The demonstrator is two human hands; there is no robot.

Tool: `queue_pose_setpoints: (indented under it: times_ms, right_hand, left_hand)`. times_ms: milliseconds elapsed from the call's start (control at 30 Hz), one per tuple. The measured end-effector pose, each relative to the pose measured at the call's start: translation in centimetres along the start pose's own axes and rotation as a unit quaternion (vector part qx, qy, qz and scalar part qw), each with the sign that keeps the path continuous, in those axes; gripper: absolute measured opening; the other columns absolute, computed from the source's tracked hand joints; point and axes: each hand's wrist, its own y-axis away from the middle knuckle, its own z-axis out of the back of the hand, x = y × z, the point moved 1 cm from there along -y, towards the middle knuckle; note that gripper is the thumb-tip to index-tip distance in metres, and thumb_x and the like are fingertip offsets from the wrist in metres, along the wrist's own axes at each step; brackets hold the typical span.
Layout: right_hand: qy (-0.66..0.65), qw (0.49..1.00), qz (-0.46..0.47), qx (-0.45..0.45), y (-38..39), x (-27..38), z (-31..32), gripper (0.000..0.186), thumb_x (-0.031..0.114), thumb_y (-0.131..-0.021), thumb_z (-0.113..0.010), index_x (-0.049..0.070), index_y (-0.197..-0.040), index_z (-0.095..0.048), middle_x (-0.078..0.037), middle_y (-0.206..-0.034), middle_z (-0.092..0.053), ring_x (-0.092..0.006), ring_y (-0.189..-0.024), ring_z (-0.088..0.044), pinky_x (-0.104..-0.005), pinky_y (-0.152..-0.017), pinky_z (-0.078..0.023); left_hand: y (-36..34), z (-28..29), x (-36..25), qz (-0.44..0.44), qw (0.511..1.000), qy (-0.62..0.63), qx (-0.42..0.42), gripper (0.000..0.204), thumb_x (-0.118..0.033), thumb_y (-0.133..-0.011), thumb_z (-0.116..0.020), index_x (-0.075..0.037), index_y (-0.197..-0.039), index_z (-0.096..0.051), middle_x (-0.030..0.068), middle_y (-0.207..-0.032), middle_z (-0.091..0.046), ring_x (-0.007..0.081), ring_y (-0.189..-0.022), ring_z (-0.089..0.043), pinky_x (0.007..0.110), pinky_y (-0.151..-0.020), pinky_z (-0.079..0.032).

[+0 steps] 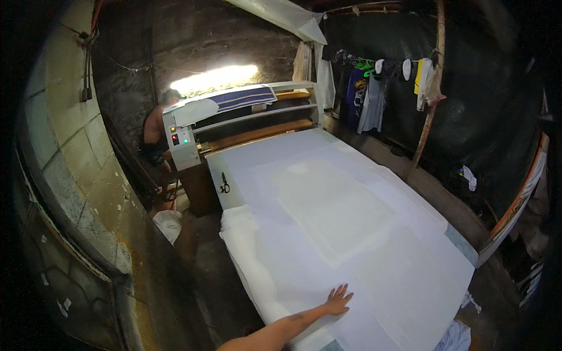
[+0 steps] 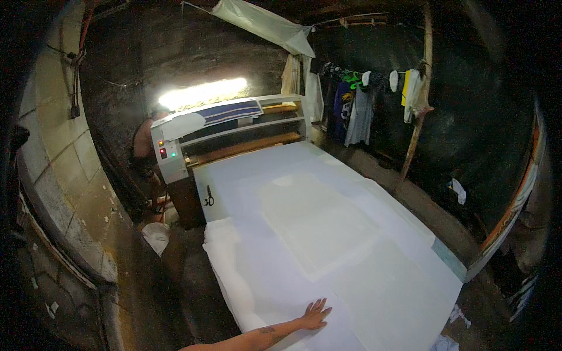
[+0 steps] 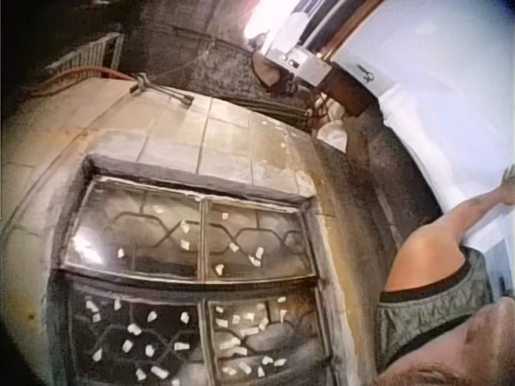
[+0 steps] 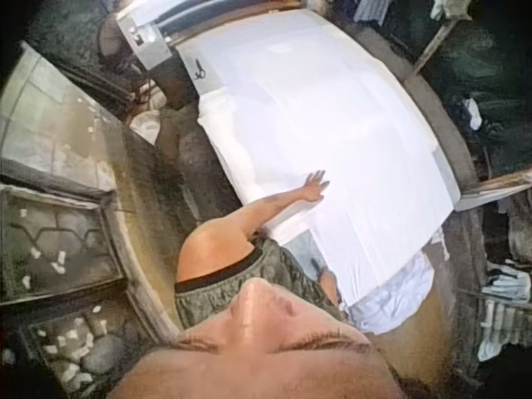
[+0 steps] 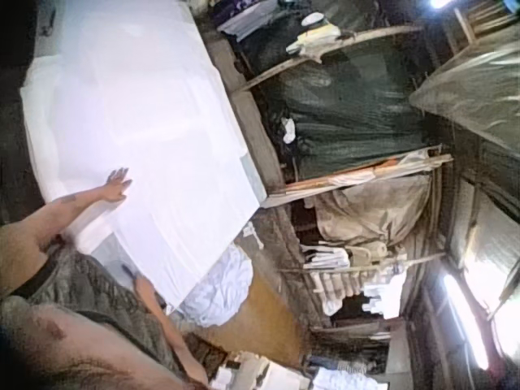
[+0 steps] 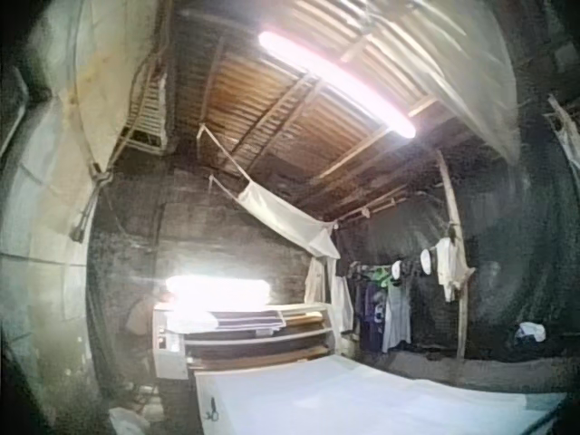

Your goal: The person lays a large white sheet on a table, places a printed jersey template on top, and uses scissors to cut the sheet around the template. The person then removes the template and folds the cut sheet.

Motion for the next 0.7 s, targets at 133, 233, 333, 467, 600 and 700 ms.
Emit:
queue_pose_setpoints:
  times_ms: [133,233,333,467,600,700]
  right_hand:
    - [0.022,0.999,-0.039,0.028,-0.6,0.6,-0.4,0.040,0.025,-0.082,-0.056,0.000,-0.112,-0.058,-0.020,-0.082,-0.065,-0.0391,-0.075,-0.061,-0.0479,-0.065,-0.049]
    - [0.045,0.995,-0.075,0.052,0.1,1.4,-0.6,0.040,0.027,-0.081,-0.058,0.000,-0.110,-0.059,-0.020,-0.083,-0.065,-0.0392,-0.076,-0.061,-0.0477,-0.067,-0.049]
    - [0.073,0.987,-0.121,0.073,0.8,2.5,-0.9,0.040,0.028,-0.080,-0.059,0.001,-0.109,-0.061,-0.019,-0.085,-0.065,-0.0393,-0.078,-0.062,-0.0474,-0.068,-0.050]
    - [0.117,0.979,-0.165,-0.017,-1.2,5.9,-0.3,0.040,0.034,-0.076,-0.064,0.003,-0.102,-0.064,-0.020,-0.089,-0.065,-0.0398,-0.085,-0.061,-0.0470,-0.076,-0.050]
    - [0.104,0.979,-0.152,-0.085,-7.5,15.5,1.3,0.041,0.038,-0.078,-0.065,0.004,-0.101,-0.064,-0.022,-0.099,-0.063,-0.0392,-0.096,-0.059,-0.0459,-0.084,-0.048]
    - [0.056,0.980,-0.022,-0.190,-12.1,27.1,2.5,0.040,0.034,-0.079,-0.066,0.003,-0.104,-0.061,-0.021,-0.104,-0.062,-0.0382,-0.099,-0.058,-0.0447,-0.086,-0.047]
  left_hand:
    - [3.8,1.1,6.5,0.027,0.995,0.048,-0.079,0.070,-0.038,-0.087,-0.056,-0.015,-0.146,-0.026,0.0231,-0.153,0.001,0.0404,-0.141,-0.003,0.059,-0.109,-0.012]
    - [8.3,2.0,12.6,0.038,0.978,0.097,-0.182,0.068,-0.038,-0.087,-0.056,-0.017,-0.145,-0.029,0.0229,-0.153,-0.002,0.0408,-0.140,-0.009,0.058,-0.108,-0.016]
    - [13.5,3.6,19.1,0.095,0.951,0.158,-0.250,0.064,-0.035,-0.085,-0.059,-0.017,-0.142,-0.035,0.0225,-0.152,-0.011,0.0410,-0.138,-0.016,0.058,-0.106,-0.020]
    - [21.9,6.5,29.1,0.142,0.888,0.208,-0.385,0.058,-0.026,-0.081,-0.064,-0.016,-0.135,-0.044,0.0209,-0.148,-0.023,0.0417,-0.133,-0.025,0.059,-0.104,-0.023]
    - [29.8,6.1,40.1,0.252,0.799,0.221,-0.500,0.047,-0.014,-0.078,-0.062,-0.011,-0.123,-0.050,0.0201,-0.142,-0.032,0.0398,-0.128,-0.033,0.054,-0.104,-0.028]
    - [34.0,2.3,48.1,0.363,0.773,0.256,-0.453,0.048,-0.012,-0.085,-0.059,-0.002,-0.130,-0.042,0.0234,-0.140,-0.034,0.0367,-0.130,-0.033,0.049,-0.105,-0.030]
